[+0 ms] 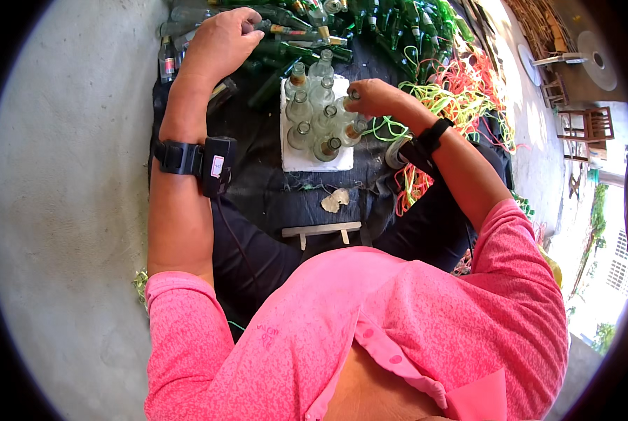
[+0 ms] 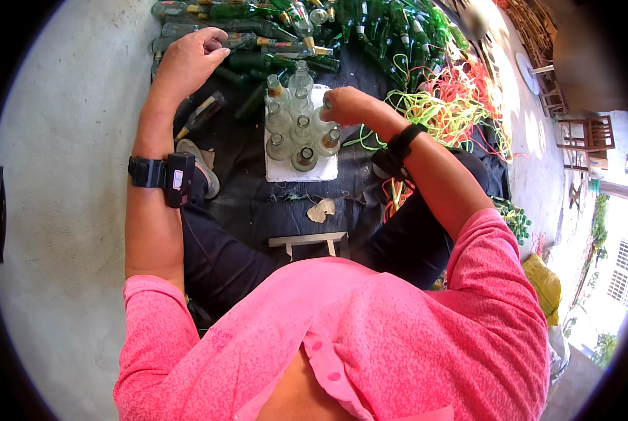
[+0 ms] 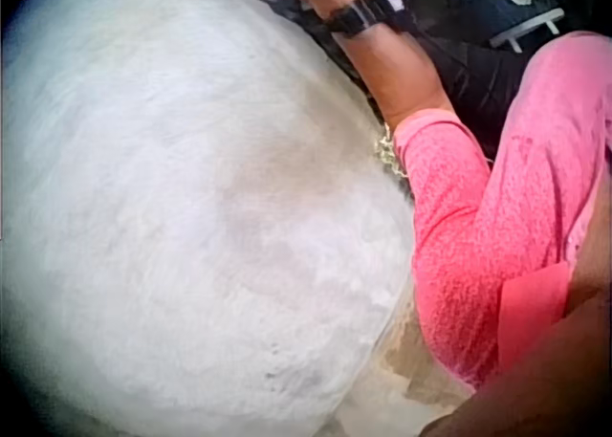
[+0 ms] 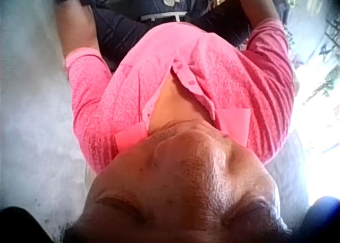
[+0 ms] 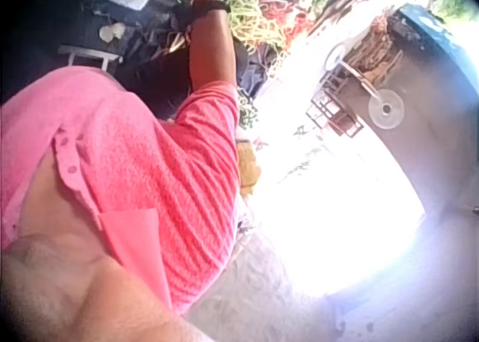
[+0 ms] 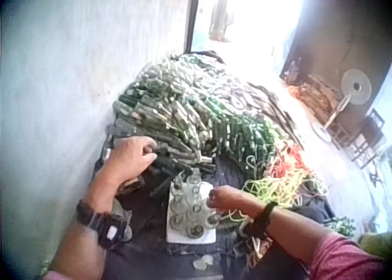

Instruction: The person sits on the floor and assembles a decorative structure using green glass bottles and colorful strings. They pick up bottles one by one, place them on a white foam base, and secure them by threading green string through the necks and tying knots.

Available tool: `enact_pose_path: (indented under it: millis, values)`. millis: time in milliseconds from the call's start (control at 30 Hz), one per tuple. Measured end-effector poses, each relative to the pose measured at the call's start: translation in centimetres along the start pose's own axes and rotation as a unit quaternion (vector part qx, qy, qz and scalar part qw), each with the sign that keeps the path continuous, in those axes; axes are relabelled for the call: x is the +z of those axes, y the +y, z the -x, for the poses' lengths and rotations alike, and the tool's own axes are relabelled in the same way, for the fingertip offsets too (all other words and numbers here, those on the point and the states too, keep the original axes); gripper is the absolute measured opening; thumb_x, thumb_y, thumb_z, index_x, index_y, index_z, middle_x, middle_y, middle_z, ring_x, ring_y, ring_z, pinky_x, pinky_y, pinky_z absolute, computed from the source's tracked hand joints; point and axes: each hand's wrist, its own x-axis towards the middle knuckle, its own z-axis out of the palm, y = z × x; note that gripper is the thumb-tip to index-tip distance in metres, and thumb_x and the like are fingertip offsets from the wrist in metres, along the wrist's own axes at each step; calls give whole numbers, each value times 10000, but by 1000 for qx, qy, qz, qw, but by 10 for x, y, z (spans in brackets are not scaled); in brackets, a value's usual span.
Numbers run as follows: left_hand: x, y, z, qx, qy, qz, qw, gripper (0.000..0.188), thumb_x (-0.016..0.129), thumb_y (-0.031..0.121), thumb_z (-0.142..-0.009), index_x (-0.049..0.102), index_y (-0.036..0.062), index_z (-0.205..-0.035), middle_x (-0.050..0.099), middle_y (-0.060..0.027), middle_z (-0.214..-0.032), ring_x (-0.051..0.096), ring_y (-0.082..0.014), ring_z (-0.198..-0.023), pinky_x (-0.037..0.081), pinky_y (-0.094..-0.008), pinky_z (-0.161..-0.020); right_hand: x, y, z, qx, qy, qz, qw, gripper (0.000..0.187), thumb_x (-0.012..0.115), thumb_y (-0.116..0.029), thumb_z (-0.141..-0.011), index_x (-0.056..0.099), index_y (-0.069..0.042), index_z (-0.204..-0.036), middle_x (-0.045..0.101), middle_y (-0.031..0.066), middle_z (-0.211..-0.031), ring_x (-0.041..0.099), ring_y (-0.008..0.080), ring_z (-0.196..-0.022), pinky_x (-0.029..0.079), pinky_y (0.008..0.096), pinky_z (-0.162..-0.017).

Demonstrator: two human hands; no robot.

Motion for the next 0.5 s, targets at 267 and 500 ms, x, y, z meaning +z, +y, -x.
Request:
enact_pose_path:
  millis: [267,500]
  values:
    - [-7,-4,0,8,2,34,999,295,732,223,-874,713,80,-1132,750,-138,-960,723,-305,-887,566,-389,-818,-100,-6,71,-5,95,-107,990,404,685,-287,-925,674,-6,-1216,727,55,-892,686,116,-749,537,286,-631]
    - [-5,-1,1,-4,10,47,999,271,735,159,-842,708,27,-1077,736,-184,-943,718,-343,-894,566,-408,-800,-131,79,183,15,370,-430,823,323,689,-345,-973,696,-63,-1131,660,-25,-863,609,59,-709,464,205,-626]
